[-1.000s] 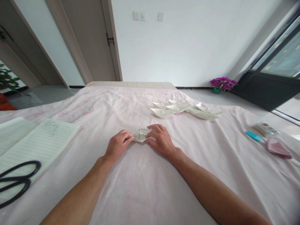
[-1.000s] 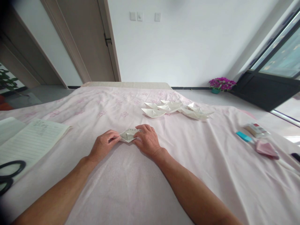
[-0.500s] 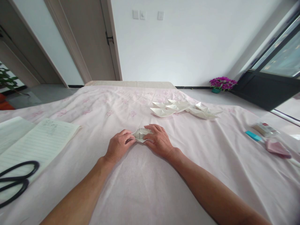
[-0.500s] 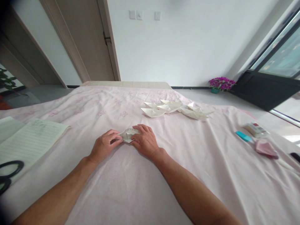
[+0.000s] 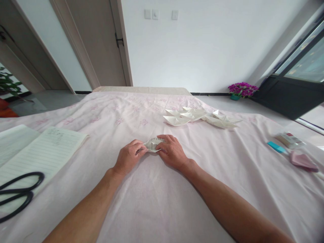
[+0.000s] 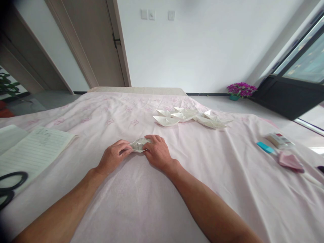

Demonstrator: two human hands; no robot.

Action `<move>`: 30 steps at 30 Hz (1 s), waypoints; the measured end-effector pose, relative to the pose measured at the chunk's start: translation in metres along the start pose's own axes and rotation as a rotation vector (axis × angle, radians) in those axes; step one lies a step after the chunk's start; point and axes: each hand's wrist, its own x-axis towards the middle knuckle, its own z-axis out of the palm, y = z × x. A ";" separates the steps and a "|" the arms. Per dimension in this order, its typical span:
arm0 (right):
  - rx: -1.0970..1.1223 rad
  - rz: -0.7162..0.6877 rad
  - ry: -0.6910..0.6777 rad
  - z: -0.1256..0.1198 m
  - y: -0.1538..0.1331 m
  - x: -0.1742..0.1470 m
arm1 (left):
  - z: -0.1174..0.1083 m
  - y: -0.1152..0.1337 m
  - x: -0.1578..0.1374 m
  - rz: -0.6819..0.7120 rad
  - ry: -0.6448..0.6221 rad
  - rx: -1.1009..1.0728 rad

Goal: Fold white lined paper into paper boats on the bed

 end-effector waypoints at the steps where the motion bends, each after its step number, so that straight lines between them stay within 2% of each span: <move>1: 0.001 -0.002 0.001 0.000 0.000 0.000 | 0.000 0.000 0.000 -0.002 -0.005 0.006; 16: 0.078 -0.052 0.004 -0.002 0.004 -0.002 | -0.004 0.008 0.003 0.000 0.072 0.290; 20: 0.089 -0.049 0.003 -0.002 0.004 -0.001 | -0.002 0.009 0.003 -0.016 0.135 0.281; 30: 0.078 -0.040 -0.003 -0.002 0.003 -0.001 | -0.001 0.022 0.005 -0.086 0.153 0.246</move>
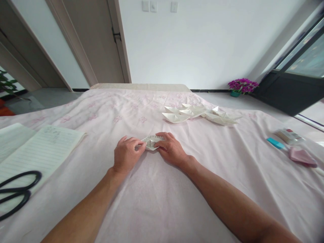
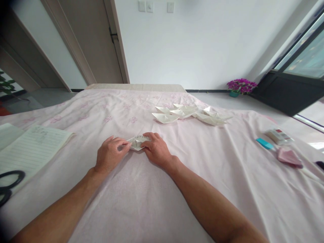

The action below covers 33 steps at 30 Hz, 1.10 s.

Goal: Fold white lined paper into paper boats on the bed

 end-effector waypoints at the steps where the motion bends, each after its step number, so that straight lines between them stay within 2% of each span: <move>1: -0.002 0.002 0.002 0.000 0.000 0.000 | -0.001 0.002 0.000 0.002 -0.005 -0.001; 7: -0.002 -0.002 0.000 0.001 -0.001 0.000 | -0.004 0.009 0.005 0.027 -0.059 0.041; 15: -0.027 -0.022 -0.034 -0.003 -0.002 0.001 | 0.004 0.022 0.015 -0.012 -0.080 0.098; 21: -0.046 -0.027 -0.038 -0.002 -0.003 0.001 | 0.008 0.028 0.021 0.047 -0.108 0.134; 33: -0.055 -0.042 0.000 -0.004 -0.009 0.001 | 0.003 0.025 0.026 0.012 -0.312 0.190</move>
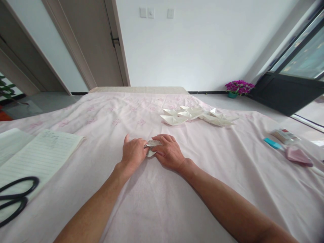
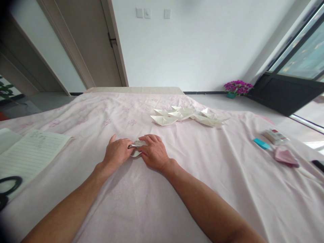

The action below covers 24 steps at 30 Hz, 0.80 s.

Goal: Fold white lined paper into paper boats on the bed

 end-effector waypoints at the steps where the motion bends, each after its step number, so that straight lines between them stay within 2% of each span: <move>1: -0.006 -0.001 0.003 0.001 0.000 0.000 | -0.001 0.001 0.000 -0.012 -0.019 0.009; 8: -0.039 -0.020 0.005 0.004 -0.005 0.002 | -0.005 0.001 0.003 -0.036 -0.100 0.038; 20: -0.017 0.008 0.000 0.008 -0.003 0.007 | -0.005 0.002 -0.001 0.055 -0.091 0.057; 24: -0.014 0.024 0.022 0.010 -0.004 0.004 | -0.008 -0.004 -0.002 0.096 -0.139 0.024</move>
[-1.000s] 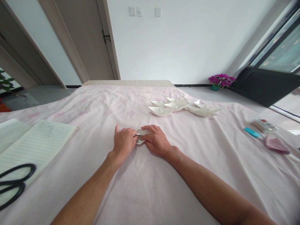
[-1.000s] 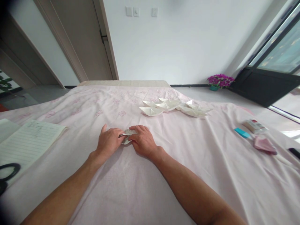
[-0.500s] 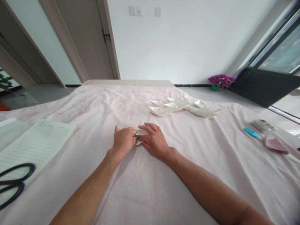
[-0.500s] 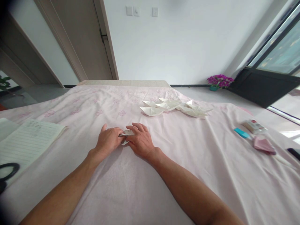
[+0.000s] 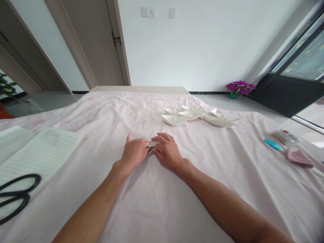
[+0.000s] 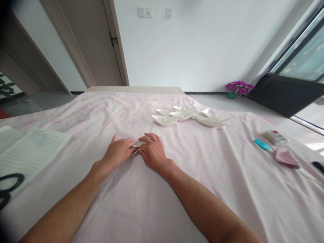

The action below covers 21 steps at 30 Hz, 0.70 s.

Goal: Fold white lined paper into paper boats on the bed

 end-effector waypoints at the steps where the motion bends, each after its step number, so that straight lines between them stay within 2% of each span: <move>1: 0.002 0.003 0.005 0.000 0.000 0.000 | -0.001 -0.002 0.000 0.013 -0.025 -0.010; 5: 0.069 0.000 0.021 -0.001 0.002 0.001 | -0.007 -0.005 0.002 0.053 -0.086 -0.033; 9: 0.187 0.046 0.089 -0.001 0.009 0.003 | -0.008 -0.004 0.003 0.054 -0.071 -0.017; 12: 0.187 0.094 0.139 0.001 0.011 0.003 | -0.006 -0.005 0.003 0.060 -0.066 -0.020; 18: 0.168 0.171 0.122 0.002 0.009 0.006 | -0.008 -0.014 0.004 0.085 -0.160 -0.107; 21: 0.174 0.136 0.087 0.003 0.012 0.006 | -0.014 -0.020 0.004 0.102 -0.237 -0.200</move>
